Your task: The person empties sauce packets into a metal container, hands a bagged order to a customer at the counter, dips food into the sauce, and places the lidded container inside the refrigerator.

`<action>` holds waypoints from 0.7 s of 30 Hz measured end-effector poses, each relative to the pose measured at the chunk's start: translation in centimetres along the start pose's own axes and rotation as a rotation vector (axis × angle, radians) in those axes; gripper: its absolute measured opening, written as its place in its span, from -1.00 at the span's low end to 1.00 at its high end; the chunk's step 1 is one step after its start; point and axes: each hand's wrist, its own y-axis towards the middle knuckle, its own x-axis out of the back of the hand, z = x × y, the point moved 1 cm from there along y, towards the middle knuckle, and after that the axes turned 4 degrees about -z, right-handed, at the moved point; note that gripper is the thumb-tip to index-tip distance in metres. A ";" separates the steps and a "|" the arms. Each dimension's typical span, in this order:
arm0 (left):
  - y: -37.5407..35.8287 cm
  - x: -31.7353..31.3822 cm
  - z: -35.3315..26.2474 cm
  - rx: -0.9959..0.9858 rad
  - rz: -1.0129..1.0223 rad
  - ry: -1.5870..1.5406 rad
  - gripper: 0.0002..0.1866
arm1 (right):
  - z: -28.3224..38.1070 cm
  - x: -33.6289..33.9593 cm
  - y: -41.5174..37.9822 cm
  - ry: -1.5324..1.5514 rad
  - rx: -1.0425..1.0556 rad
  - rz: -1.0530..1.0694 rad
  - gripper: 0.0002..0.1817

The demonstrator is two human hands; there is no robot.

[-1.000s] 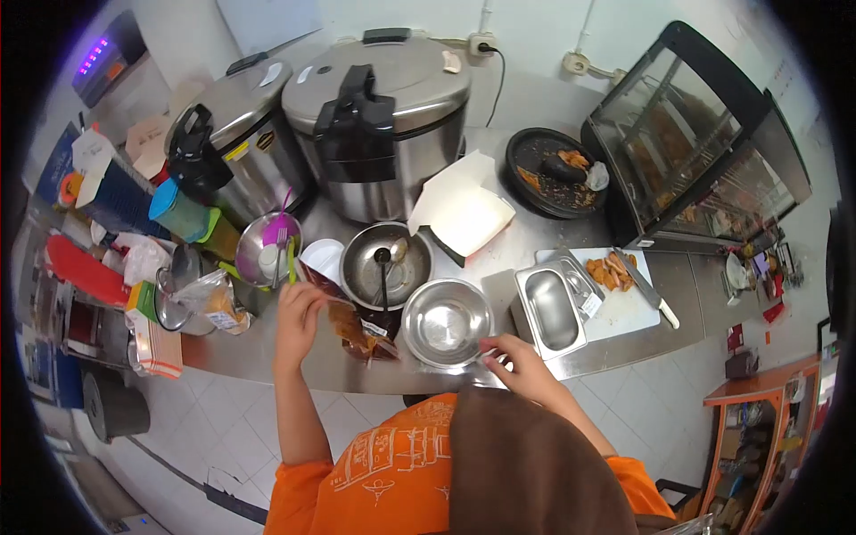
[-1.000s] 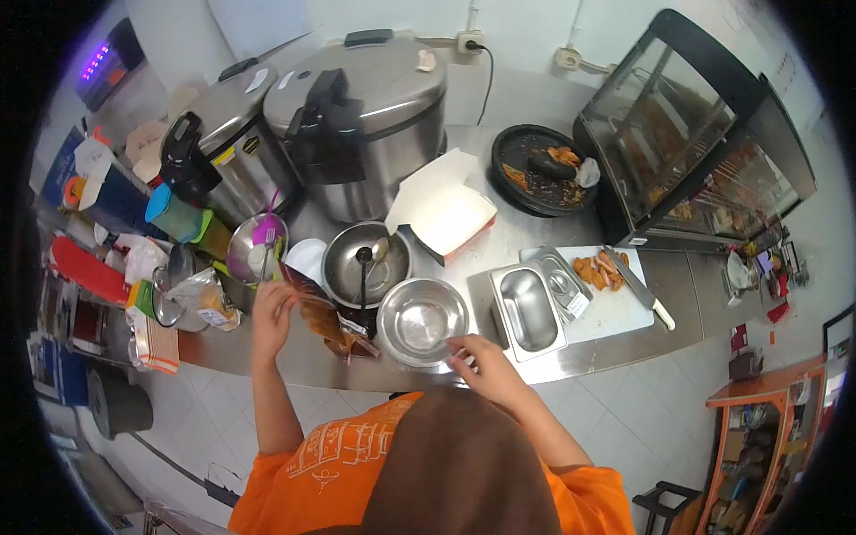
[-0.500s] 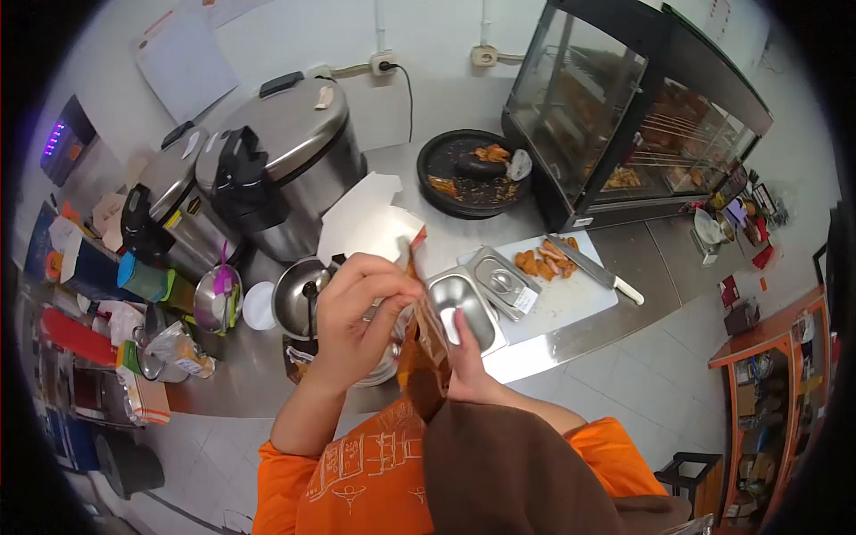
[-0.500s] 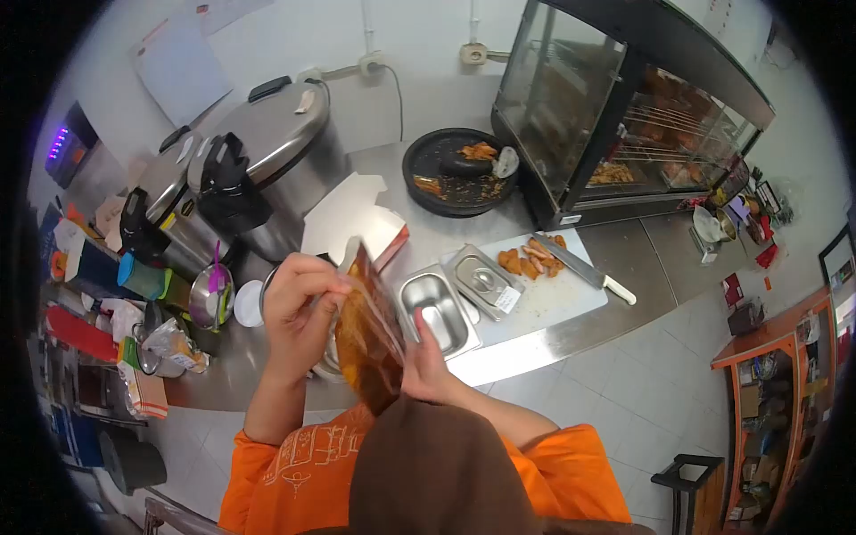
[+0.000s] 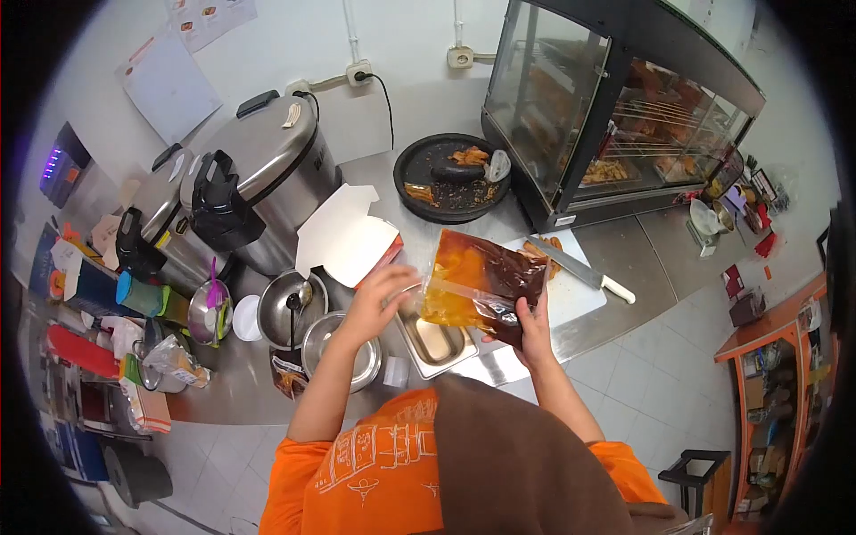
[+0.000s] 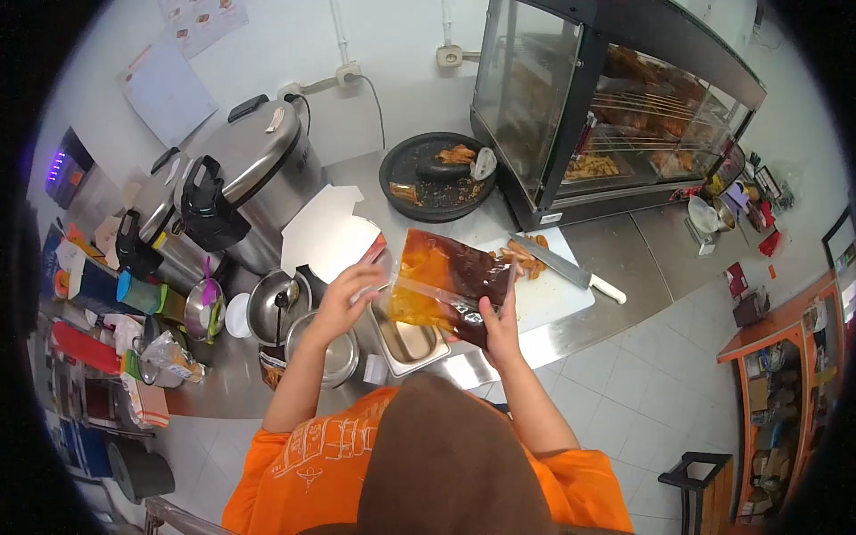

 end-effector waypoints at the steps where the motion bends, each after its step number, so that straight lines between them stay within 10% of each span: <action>1: -0.4 -0.5 1.6 0.068 -0.104 0.016 -0.74 | -0.4 0.1 0.2 -0.076 0.027 0.005 -0.33; 4: -2.1 -1.4 7.6 0.290 -0.049 0.063 -0.73 | -2.9 1.3 2.0 -0.609 0.389 -0.014 -0.39; 10: -5.0 0.6 7.7 0.714 0.332 0.027 -0.64 | -4.4 0.0 2.7 -0.735 0.255 0.153 -0.58; 16: -3.5 0.9 0.4 -0.064 -0.129 0.337 -0.50 | -3.3 -2.5 3.2 -0.836 0.212 0.463 -0.64; 19: -2.7 -0.5 1.1 -0.250 0.039 0.095 -0.64 | -2.9 -3.0 3.2 -0.861 0.214 0.558 -0.65; 21: -3.6 -1.6 2.2 -0.012 0.097 -0.071 -0.72 | -2.6 -2.9 2.8 -0.899 0.207 0.555 -0.65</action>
